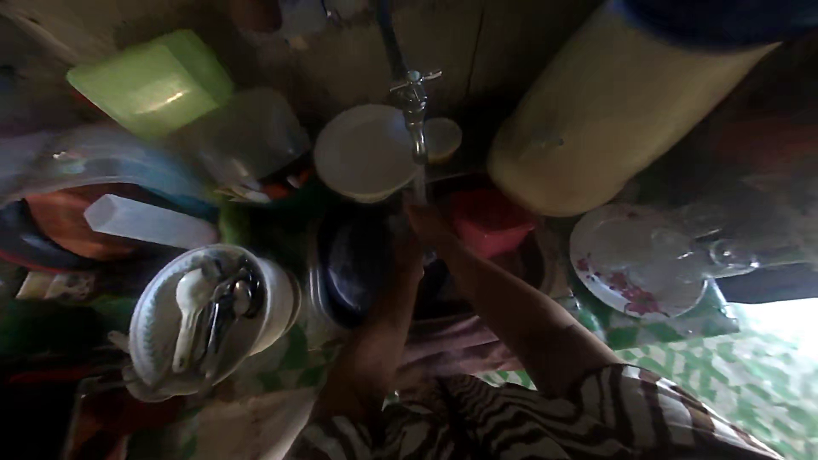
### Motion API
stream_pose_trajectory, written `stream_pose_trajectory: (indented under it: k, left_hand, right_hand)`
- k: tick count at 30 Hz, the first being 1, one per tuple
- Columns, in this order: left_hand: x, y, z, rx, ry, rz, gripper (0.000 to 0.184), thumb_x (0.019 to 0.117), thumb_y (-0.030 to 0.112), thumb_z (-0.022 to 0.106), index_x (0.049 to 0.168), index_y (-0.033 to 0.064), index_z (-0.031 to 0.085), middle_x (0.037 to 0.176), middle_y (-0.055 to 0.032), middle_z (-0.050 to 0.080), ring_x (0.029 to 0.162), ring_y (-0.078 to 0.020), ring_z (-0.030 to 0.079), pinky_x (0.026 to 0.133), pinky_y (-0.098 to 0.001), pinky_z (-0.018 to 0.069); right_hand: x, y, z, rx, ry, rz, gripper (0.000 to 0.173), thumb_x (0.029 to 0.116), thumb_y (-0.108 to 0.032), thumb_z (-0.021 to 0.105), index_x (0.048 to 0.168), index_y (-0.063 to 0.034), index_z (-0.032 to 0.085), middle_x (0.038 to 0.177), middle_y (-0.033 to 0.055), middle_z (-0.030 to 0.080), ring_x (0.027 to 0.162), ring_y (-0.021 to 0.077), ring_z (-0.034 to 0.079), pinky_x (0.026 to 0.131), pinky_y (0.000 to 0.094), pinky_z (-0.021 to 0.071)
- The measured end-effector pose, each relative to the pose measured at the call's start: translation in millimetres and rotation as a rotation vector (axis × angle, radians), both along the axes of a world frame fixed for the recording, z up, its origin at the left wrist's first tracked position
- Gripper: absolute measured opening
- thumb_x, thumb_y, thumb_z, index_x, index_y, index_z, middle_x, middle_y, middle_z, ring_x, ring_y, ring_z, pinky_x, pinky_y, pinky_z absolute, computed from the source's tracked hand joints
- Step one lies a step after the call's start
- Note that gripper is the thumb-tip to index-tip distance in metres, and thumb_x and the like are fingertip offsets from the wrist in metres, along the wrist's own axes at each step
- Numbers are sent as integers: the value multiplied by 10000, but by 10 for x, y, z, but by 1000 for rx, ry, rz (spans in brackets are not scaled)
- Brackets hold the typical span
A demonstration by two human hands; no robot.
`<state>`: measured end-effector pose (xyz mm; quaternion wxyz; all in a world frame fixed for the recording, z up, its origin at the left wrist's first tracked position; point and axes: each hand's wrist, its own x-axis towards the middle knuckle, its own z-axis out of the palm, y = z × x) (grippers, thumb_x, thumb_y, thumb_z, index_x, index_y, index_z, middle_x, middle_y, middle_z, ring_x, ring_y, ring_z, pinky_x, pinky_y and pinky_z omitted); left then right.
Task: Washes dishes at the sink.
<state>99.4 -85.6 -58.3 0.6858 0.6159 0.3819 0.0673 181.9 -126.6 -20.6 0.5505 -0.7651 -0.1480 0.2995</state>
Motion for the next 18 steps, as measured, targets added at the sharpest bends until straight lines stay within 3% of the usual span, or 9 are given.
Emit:
stream_pose_trajectory:
  k: [1,3,5,8,9,10,12,15,18]
  left_hand:
    - [-41,5,167,20,24,-76,421,1070,137,530,1444,-42,459,1312,-239,600,1130,-277,622,974,-425,532]
    - [-120,31,660,48,159,-235,227,978,0,649,1187,-87,626,1075,-179,665,921,-173,649,842,-292,556]
    - [-119,72,823,48,222,-380,221,968,-27,649,1177,-94,620,1083,-184,642,925,-167,620,852,-281,533]
    - [43,-22,399,-1,61,-105,373,1083,91,489,1425,-58,503,1336,-253,598,1169,-305,606,999,-448,502]
    - [145,-40,84,-73,-87,-27,470,1135,291,337,1550,77,381,1453,-184,542,1280,-287,564,1048,-483,492]
    - [237,-51,-139,-173,-213,32,621,1098,558,200,1569,190,370,1475,-114,543,1303,-260,554,1041,-507,502]
    - [264,-27,-279,-314,-339,32,885,925,850,127,1509,276,464,1380,-55,624,1217,-225,614,970,-508,552]
    - [245,27,-234,-368,-371,-31,1006,842,917,65,1419,249,547,1230,-31,688,1077,-172,660,883,-425,584]
    - [209,99,-145,-76,-51,60,870,1021,713,128,1445,69,531,1352,-199,626,1234,-328,608,1020,-568,511]
  right_hand:
    - [-34,9,-22,-43,-150,98,504,1117,-313,402,1560,-72,406,1451,190,563,1315,294,560,1105,497,451]
    - [-146,6,-121,-131,-517,226,555,1085,-287,469,1579,-56,368,1588,168,429,1449,317,437,1180,533,378]
    - [-184,-111,-131,-171,-697,277,576,1082,-347,476,1585,-83,376,1635,149,363,1499,322,365,1212,550,314]
    - [-48,-259,-55,-190,-563,264,532,1072,-324,508,1540,-79,451,1533,188,492,1420,339,468,1183,518,376]
    - [53,-292,-99,-203,-466,251,517,1069,-316,511,1516,-59,478,1533,225,476,1418,369,460,1184,533,370]
    - [162,-318,-170,-206,-367,245,544,1079,-310,487,1543,-32,423,1562,251,427,1434,389,436,1192,550,351]
    - [257,-338,-283,-90,-217,166,517,1118,-307,368,1539,-10,410,1478,263,512,1353,356,525,1148,524,413]
    - [282,-327,-311,63,124,0,644,1108,-515,234,1413,-41,545,1259,198,642,1132,268,634,982,480,531]
    - [259,-288,-277,37,258,-95,707,1079,-599,267,1468,-54,491,1341,199,611,1204,283,610,1020,503,515]
